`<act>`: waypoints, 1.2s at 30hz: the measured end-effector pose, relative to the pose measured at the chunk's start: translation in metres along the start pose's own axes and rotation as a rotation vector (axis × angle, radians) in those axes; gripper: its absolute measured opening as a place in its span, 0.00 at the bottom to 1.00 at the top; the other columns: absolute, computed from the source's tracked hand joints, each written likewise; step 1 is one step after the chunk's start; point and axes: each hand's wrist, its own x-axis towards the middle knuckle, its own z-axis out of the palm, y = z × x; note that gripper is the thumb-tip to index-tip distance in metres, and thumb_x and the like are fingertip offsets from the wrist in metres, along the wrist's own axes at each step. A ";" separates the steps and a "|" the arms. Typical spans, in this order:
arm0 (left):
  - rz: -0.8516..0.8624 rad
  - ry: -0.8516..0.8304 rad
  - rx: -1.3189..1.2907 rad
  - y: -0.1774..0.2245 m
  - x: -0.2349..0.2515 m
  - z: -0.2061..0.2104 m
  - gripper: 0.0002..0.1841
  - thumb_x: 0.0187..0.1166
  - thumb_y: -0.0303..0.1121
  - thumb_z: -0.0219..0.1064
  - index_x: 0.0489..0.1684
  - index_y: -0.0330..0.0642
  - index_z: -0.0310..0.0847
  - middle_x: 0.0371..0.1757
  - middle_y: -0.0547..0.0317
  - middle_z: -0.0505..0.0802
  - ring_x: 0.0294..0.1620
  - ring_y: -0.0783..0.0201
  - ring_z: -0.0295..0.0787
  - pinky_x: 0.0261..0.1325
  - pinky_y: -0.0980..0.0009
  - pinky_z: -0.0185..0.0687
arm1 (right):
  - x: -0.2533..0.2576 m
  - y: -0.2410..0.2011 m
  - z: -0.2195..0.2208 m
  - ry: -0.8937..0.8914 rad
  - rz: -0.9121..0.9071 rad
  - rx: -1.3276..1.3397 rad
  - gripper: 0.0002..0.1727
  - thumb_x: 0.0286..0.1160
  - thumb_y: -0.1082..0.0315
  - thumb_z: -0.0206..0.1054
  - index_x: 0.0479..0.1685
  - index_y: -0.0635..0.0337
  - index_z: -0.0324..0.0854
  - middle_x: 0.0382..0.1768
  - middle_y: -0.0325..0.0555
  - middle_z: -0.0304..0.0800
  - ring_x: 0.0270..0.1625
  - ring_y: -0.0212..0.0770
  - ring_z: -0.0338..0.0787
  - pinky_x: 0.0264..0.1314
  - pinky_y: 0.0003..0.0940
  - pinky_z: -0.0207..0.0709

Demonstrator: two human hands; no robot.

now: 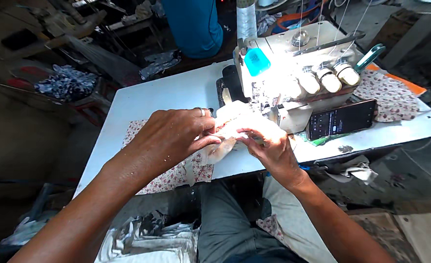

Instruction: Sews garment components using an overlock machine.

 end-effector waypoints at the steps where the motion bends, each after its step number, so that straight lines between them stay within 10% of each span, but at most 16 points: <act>1: 0.000 0.008 -0.002 0.000 0.000 0.000 0.13 0.80 0.45 0.67 0.33 0.46 0.88 0.32 0.59 0.86 0.23 0.60 0.82 0.22 0.62 0.68 | 0.001 0.000 0.000 0.013 -0.010 -0.016 0.07 0.74 0.71 0.72 0.45 0.60 0.93 0.45 0.49 0.94 0.52 0.43 0.92 0.58 0.36 0.82; 24: -0.027 0.067 -0.144 0.003 -0.002 0.010 0.15 0.77 0.51 0.60 0.28 0.56 0.86 0.37 0.72 0.84 0.23 0.78 0.73 0.22 0.77 0.65 | -0.004 0.032 -0.002 0.157 -0.032 -0.160 0.07 0.74 0.69 0.74 0.42 0.64 0.91 0.41 0.50 0.93 0.49 0.45 0.90 0.58 0.36 0.79; 36: -0.047 0.116 -0.086 0.001 -0.001 0.013 0.16 0.80 0.49 0.60 0.31 0.49 0.86 0.31 0.64 0.82 0.24 0.67 0.78 0.23 0.68 0.67 | -0.011 0.044 -0.009 0.129 -0.127 -0.166 0.06 0.73 0.68 0.74 0.37 0.61 0.94 0.39 0.50 0.93 0.51 0.48 0.89 0.62 0.39 0.77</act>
